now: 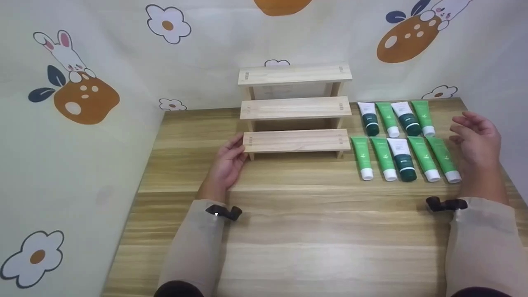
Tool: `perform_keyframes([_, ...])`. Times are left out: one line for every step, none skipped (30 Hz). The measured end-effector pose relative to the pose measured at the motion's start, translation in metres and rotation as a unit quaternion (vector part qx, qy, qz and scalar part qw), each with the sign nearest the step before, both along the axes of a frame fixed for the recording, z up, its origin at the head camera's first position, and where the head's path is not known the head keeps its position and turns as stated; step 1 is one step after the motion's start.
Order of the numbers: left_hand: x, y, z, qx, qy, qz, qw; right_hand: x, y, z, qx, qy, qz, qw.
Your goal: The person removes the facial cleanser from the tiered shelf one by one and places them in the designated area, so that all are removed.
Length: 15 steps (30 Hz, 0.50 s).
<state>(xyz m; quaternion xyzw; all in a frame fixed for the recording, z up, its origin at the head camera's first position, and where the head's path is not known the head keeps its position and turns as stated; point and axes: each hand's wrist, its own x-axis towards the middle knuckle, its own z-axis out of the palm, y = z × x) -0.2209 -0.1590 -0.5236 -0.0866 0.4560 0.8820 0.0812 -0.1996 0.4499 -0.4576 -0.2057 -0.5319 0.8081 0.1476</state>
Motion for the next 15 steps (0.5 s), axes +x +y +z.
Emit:
perform_keyframes([0.000,0.000,0.000,0.000,0.000,0.000,1.0000,0.000,-0.004,0.004,0.004,0.010,-0.002,0.9999])
perform_keyframes([0.000,0.000,0.001,-0.001,0.001,0.000,1.0000,0.000,-0.009,0.007,0.012,0.020,-0.003,0.9997])
perform_keyframes([0.000,0.000,0.000,-0.002,0.002,-0.001,1.0000,-0.001,-0.014,0.010,0.017,0.031,-0.003,0.9994])
perform_keyframes([0.000,0.000,0.000,-0.003,0.004,-0.001,1.0000,-0.001,-0.019,0.013,0.021,0.039,0.000,0.9990])
perform_keyframes([0.000,0.000,0.000,-0.002,0.005,-0.001,1.0000,-0.001,-0.024,0.016,0.028,0.047,0.003,0.9985])
perform_keyframes([0.000,0.000,-0.001,-0.003,0.006,-0.001,1.0000,-0.001,-0.030,0.018,0.040,0.052,0.008,0.9978])
perform_keyframes([0.000,0.000,-0.001,-0.002,0.007,-0.001,1.0000,-0.002,-0.035,0.020,0.050,0.053,0.015,0.9972])
perform_keyframes([0.000,0.000,-0.001,-0.002,0.008,-0.001,1.0000,-0.002,-0.041,0.022,0.063,0.055,0.024,0.9962])
perform_keyframes([0.000,0.000,-0.002,-0.001,0.008,-0.001,1.0000,-0.003,-0.047,0.023,0.074,0.057,0.032,0.9951])
perform_keyframes([0.001,0.000,-0.002,0.000,0.008,-0.002,1.0000,-0.003,-0.053,0.023,0.088,0.059,0.041,0.9935])
perform_keyframes([0.001,0.000,-0.002,-0.001,0.010,-0.003,0.9999,-0.005,-0.060,0.023,0.100,0.065,0.049,0.9916])
perform_keyframes([0.001,0.000,-0.002,-0.002,0.011,-0.005,0.9999,-0.006,-0.066,0.022,0.109,0.070,0.059,0.9898])
perform_keyframes([0.001,0.000,-0.002,0.000,0.010,-0.005,0.9999,-0.006,-0.072,0.022,0.114,0.074,0.069,0.9883])
perform_keyframes([0.001,-0.001,-0.002,-0.002,0.011,-0.007,0.9999,-0.008,-0.079,0.021,0.122,0.081,0.076,0.9863])
perform_keyframes([0.001,-0.001,-0.001,-0.006,0.012,-0.009,0.9999,-0.009,-0.085,0.021,0.131,0.084,0.083,0.9844])
